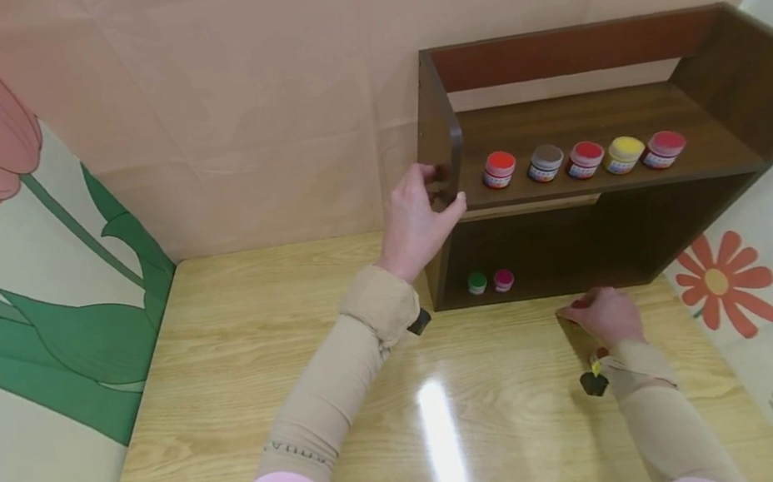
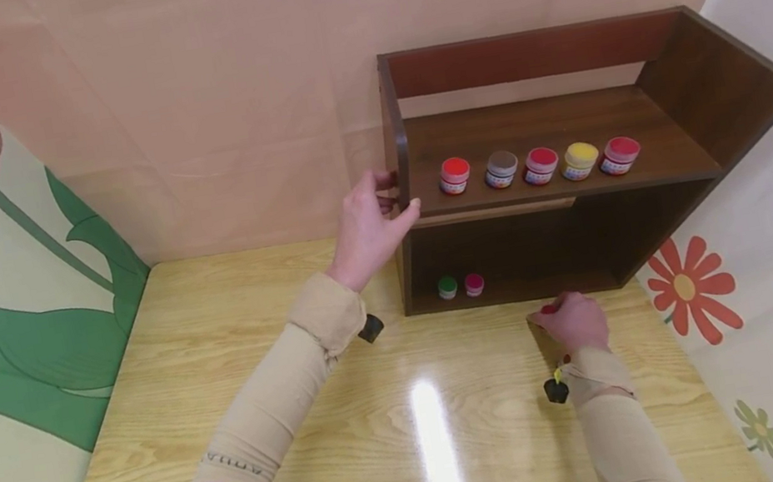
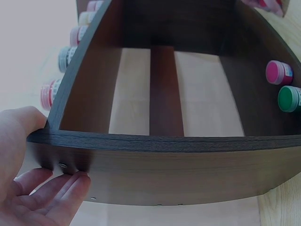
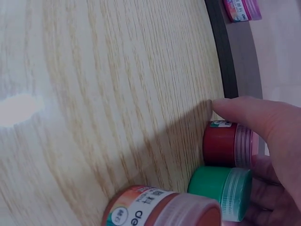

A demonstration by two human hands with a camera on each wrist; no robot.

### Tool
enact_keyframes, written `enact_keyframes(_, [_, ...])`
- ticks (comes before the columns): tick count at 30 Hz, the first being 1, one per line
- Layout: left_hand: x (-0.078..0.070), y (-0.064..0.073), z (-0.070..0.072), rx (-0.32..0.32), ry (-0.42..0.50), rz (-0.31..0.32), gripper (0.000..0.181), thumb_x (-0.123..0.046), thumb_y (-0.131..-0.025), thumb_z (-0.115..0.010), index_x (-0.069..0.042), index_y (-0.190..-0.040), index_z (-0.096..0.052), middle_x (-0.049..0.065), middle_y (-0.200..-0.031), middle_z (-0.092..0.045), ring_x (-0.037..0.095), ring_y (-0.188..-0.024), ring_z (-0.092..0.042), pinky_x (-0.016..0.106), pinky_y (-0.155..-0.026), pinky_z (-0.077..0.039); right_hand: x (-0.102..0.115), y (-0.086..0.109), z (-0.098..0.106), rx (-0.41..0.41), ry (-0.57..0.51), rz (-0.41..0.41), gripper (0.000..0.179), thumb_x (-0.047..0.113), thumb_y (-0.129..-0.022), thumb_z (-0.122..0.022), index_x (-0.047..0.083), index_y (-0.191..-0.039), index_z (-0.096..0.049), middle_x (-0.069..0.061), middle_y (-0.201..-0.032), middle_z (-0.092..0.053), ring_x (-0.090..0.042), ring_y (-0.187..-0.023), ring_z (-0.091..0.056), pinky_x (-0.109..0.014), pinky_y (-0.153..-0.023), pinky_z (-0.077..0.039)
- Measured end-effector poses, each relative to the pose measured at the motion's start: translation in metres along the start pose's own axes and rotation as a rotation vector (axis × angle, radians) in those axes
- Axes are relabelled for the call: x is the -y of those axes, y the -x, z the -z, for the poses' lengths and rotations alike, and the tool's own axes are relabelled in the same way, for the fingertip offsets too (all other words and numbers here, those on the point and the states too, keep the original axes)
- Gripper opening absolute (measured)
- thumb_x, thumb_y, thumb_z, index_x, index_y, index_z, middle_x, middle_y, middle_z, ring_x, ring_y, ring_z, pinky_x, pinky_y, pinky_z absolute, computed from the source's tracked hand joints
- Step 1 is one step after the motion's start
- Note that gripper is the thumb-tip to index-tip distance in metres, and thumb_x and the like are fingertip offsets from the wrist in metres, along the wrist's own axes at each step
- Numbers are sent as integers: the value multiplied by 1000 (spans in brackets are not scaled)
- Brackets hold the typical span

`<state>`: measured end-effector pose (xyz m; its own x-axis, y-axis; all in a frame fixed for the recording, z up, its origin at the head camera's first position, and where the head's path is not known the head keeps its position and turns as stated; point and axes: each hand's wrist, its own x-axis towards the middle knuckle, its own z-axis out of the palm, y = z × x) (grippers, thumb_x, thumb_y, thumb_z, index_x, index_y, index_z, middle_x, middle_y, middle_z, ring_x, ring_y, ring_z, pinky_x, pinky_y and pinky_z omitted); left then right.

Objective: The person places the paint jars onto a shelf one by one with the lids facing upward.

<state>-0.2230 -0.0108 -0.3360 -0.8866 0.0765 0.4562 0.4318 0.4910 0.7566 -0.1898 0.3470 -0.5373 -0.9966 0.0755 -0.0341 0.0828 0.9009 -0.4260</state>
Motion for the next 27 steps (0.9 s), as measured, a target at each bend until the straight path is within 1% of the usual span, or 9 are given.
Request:
enact_keyframes(6, [0,0,0,2,6,1,42,-18,-91,-77,1,-120,-55,12,-116,-63,18,-95,-69,18,-78,-53,-2,0,-1,-15,-16,14,34,39,-83,-83,5,-87,-79,-9,-81,-73,-28,-70,-62,-41,-60,-47])
enact_keyframes(15, [1,0,-1,-1,-21,0,42,-20,-91,-77,0,-120,-55,11,-114,-63,17,-94,-68,17,-78,-51,-1,-2,2,-19,-45,23,32,34,-82,-84,3,-88,-78,-12,-85,-73,-31,-75,-64,-44,-64,-50])
enact_keyframes(22, [1,0,-1,2,-27,6,42,-21,-91,-78,0,-121,-55,11,-114,-63,17,-93,-67,17,-77,-51,0,-5,6,-46,-49,55,29,32,-81,-85,4,-84,-78,-10,-81,-73,-27,-71,-63,-41,-61,-48])
enact_keyframes(27, [0,0,-1,2,-20,6,43,-20,-91,-77,0,-121,-55,11,-115,-63,16,-93,-67,16,-77,-51,0,-7,6,-88,-60,104,30,29,-80,-85,1,-86,-78,-13,-82,-73,-32,-73,-65,-46,-65,-51])
